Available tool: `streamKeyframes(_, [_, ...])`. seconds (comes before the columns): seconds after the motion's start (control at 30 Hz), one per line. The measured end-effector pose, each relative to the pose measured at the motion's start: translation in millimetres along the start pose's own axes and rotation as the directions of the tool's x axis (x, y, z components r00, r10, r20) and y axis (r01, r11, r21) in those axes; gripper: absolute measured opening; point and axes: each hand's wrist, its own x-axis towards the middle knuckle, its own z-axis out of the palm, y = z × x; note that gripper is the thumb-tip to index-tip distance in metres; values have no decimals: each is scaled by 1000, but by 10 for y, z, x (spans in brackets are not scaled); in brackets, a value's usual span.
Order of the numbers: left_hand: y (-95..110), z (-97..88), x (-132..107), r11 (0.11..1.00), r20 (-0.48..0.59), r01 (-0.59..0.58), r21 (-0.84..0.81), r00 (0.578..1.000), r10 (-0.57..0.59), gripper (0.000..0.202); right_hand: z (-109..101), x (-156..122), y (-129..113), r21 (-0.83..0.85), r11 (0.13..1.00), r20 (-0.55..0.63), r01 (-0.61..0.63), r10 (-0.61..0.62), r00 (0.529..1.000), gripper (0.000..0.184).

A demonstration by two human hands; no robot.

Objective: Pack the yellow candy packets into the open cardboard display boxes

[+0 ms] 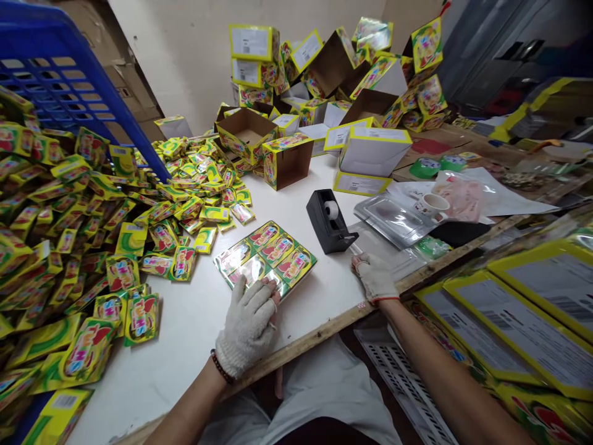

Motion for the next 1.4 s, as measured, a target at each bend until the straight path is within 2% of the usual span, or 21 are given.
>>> streamKeyframes(0.1, [4,15,-28,997,-99,-8,-73,995,0,34,19,-200,-163,66,998,31,16,-18,999,37])
streamKeyframes(0.17, [18,29,-34,996,-175,-9,-93,984,-8,31,58,-408,-402,162,984,164,72,-99,981,37])
streamKeyframes(0.27, [38,61,-41,994,-215,9,-108,976,-32,23,194,-715,-801,330,938,380,106,-235,895,37])
streamKeyframes(0.33, [49,85,-55,992,-203,30,-125,978,-56,19,320,-845,-985,392,915,461,93,-283,841,35])
streamKeyframes(0.4, [63,107,-73,990,-220,40,-135,973,-69,22,439,-901,-1069,405,910,492,88,-298,818,33])
streamKeyframes(0.53, [119,101,-72,994,-243,78,-72,966,-94,44,557,-893,-1061,389,919,508,67,-275,816,34])
streamKeyframes(0.63, [186,40,-10,994,-112,107,34,988,-103,53,571,-884,-1030,390,920,525,32,-251,813,36])
streamKeyframes(0.7, [228,0,52,986,-3,147,80,989,-148,45,594,-883,-1002,394,919,535,-8,-222,815,38])
streamKeyframes(0.77, [258,-14,120,975,37,202,96,978,-207,29,650,-878,-952,421,904,548,-75,-188,815,40])
streamKeyframes(0.87, [265,30,212,953,13,276,122,960,-280,14,766,-867,-841,504,826,605,-254,-127,786,43])
streamKeyframes(0.97, [251,116,265,932,-22,312,183,950,-313,10,827,-857,-747,540,740,663,-402,-79,744,43])
streamKeyframes(1.0, [254,142,269,928,-31,314,201,949,-314,8,822,-853,-734,541,720,665,-433,-51,745,43])
streamKeyframes(1.07, [284,180,265,921,-31,313,233,949,-314,3,776,-838,-744,545,690,630,-476,38,776,40])
streamKeyframes(1.13, [339,182,259,909,-14,326,260,942,-334,10,709,-802,-797,546,684,568,-483,122,814,35])
streamKeyframes(1.23, [367,91,297,910,49,349,224,928,-368,17,618,-678,-910,432,818,484,-381,147,863,36])
streamKeyframes(1.3, [252,-20,360,921,88,363,139,922,-377,9,574,-532,-982,316,900,469,-299,126,874,34])
streamKeyframes(1.33, [142,-80,395,917,74,384,104,917,-392,8,555,-438,-1015,274,924,463,-266,116,879,33])
streamKeyframes(1.4, [-159,-181,441,880,-36,471,69,882,-469,14,527,-214,-1084,225,952,446,-208,89,890,32])
